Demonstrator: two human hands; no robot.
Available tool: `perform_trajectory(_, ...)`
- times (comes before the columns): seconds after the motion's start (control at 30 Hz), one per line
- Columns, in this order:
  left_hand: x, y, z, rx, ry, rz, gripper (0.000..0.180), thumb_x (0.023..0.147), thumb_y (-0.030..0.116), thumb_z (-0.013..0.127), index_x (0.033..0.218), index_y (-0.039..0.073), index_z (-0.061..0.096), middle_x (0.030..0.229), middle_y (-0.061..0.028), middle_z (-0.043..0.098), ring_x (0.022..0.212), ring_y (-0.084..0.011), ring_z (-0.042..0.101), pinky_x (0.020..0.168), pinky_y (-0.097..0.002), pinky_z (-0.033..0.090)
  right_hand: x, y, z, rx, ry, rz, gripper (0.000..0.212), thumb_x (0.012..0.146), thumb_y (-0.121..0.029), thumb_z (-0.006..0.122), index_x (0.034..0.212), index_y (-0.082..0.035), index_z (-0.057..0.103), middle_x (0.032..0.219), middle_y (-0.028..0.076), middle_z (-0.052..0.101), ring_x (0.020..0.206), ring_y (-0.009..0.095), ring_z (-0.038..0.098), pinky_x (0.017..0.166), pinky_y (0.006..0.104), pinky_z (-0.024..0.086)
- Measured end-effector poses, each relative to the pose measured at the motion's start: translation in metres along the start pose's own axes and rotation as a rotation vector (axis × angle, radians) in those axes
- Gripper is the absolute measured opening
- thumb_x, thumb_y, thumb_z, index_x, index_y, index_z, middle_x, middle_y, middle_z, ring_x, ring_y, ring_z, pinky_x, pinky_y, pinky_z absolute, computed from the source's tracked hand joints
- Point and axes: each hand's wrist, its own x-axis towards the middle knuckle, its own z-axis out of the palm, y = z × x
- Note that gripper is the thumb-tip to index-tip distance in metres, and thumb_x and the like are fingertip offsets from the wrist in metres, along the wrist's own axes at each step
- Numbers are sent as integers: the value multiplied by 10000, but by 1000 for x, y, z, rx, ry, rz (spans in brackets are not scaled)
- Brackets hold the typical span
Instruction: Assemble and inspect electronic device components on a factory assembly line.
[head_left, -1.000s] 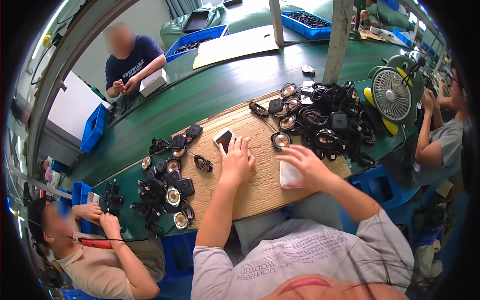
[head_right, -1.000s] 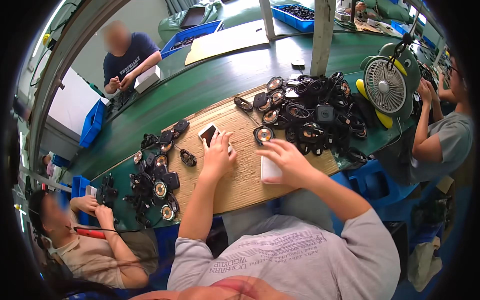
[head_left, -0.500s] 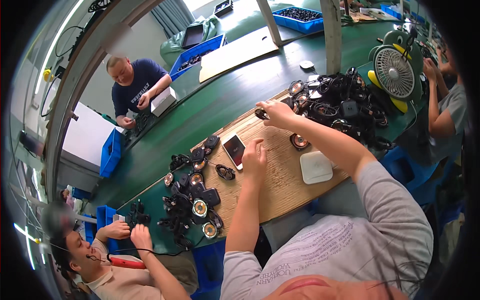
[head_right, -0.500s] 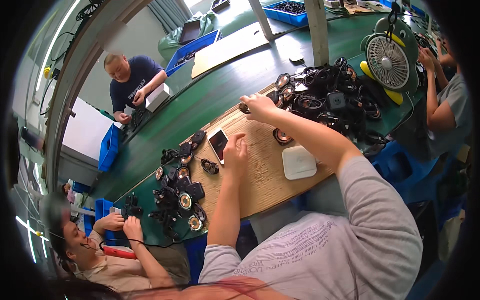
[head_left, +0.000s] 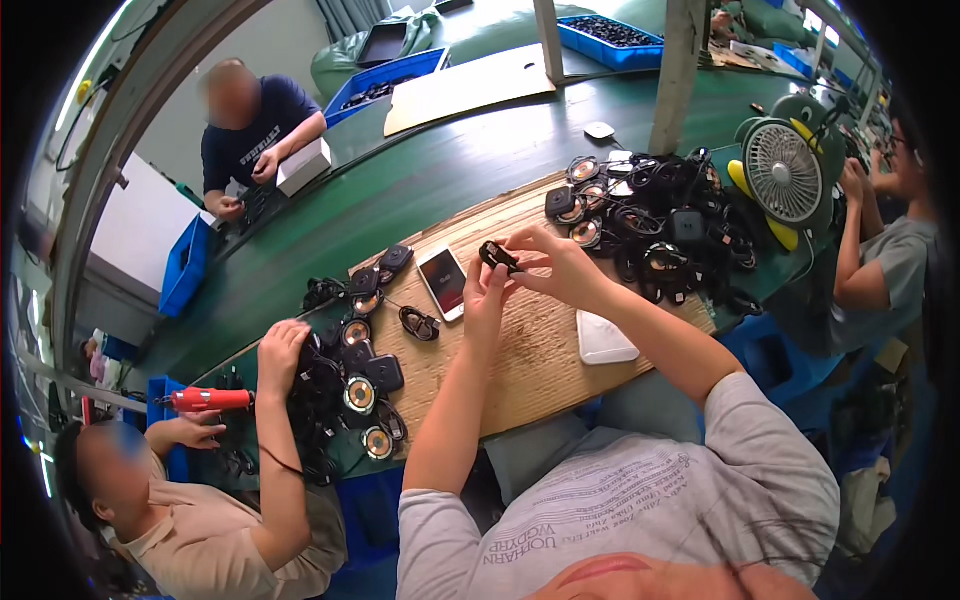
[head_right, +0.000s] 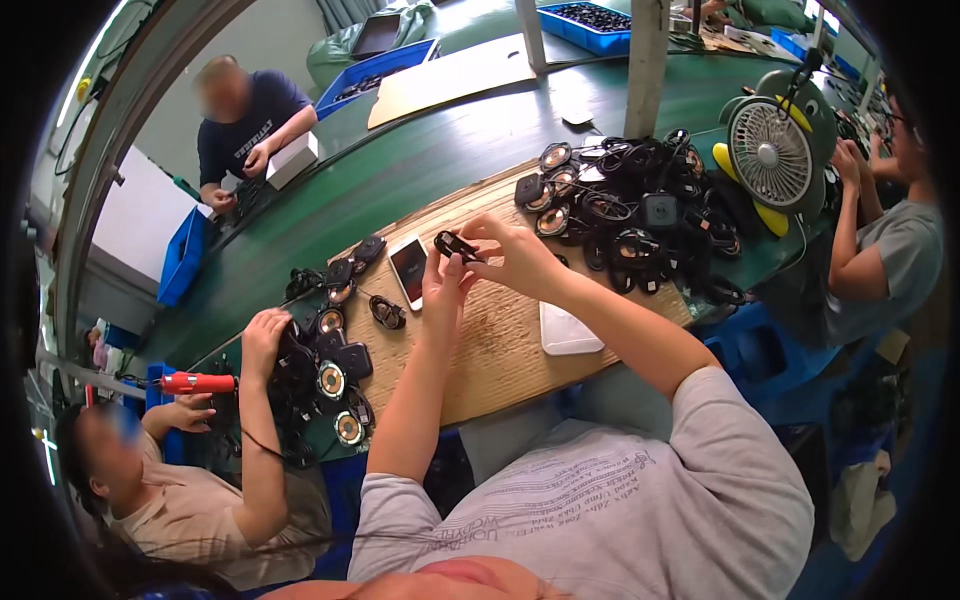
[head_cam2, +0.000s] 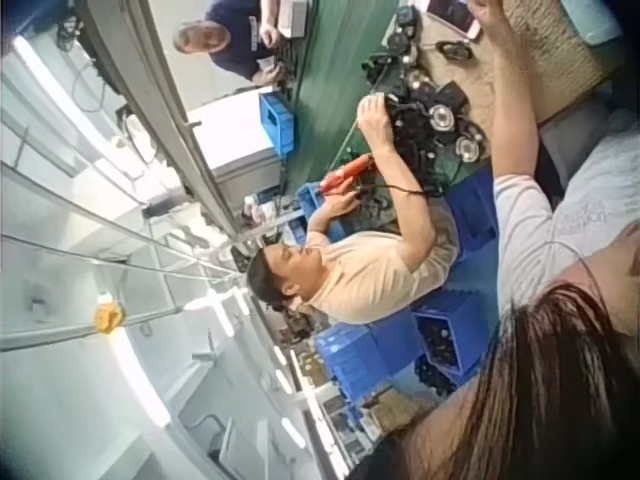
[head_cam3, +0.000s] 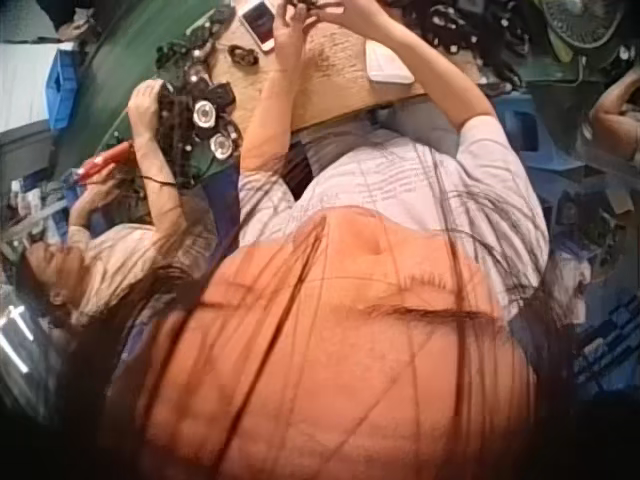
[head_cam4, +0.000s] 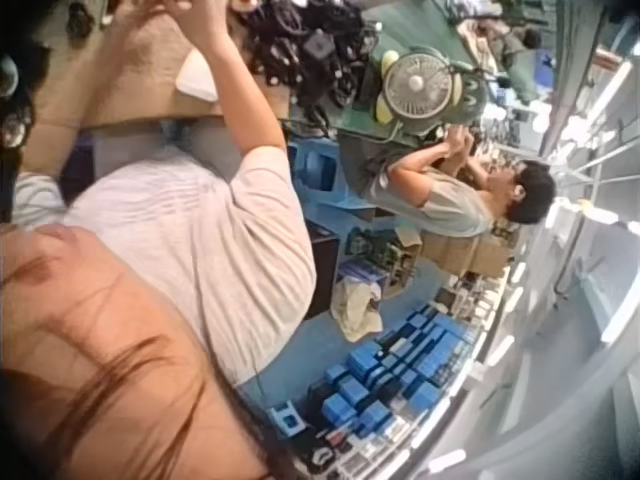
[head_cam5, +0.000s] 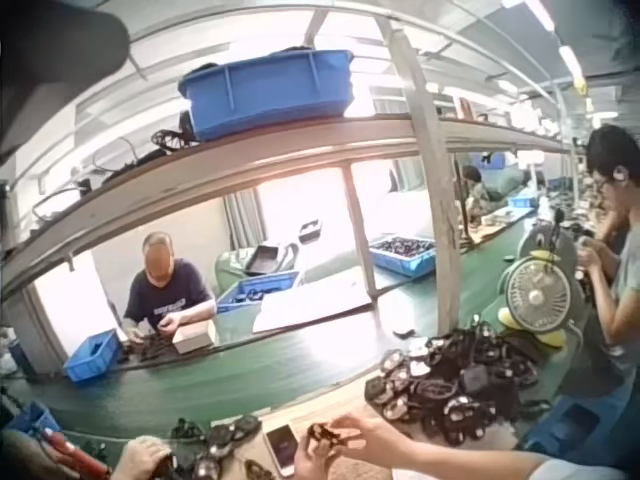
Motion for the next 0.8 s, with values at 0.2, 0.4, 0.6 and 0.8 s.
perform_trajectory(0.2,-1,-3,-6,195,13,49,425,923,142,665,1319,83,521,1148,-107,614,963,-157,608,823,-255,506,1,-8,-10,-184,36,106,248,839,-110,718,1051,-42,609,961,74,676,794,151,636,667,254,524)
perform_trajectory(0.4,-4,1,-6,447,-39,112,395,917,116,665,1293,65,555,1107,-109,620,935,-158,613,797,-258,516,-1,-10,-9,15,-60,330,187,839,-126,727,971,-48,619,874,51,661,738,127,617,645,245,511)
perform_trajectory(0.6,-2,5,-12,591,-85,177,351,924,98,640,1258,41,548,1075,-111,615,902,-168,620,776,-265,524,-6,-4,-2,184,-1,276,172,846,-90,719,980,-50,618,840,32,635,715,96,589,641,228,495)
perform_trajectory(0.8,-4,2,15,239,-25,47,253,945,121,587,1172,40,510,999,-94,593,819,-164,588,724,-261,511,-16,11,-13,139,67,195,145,840,-83,727,954,-46,644,756,20,627,655,90,572,601,214,482)
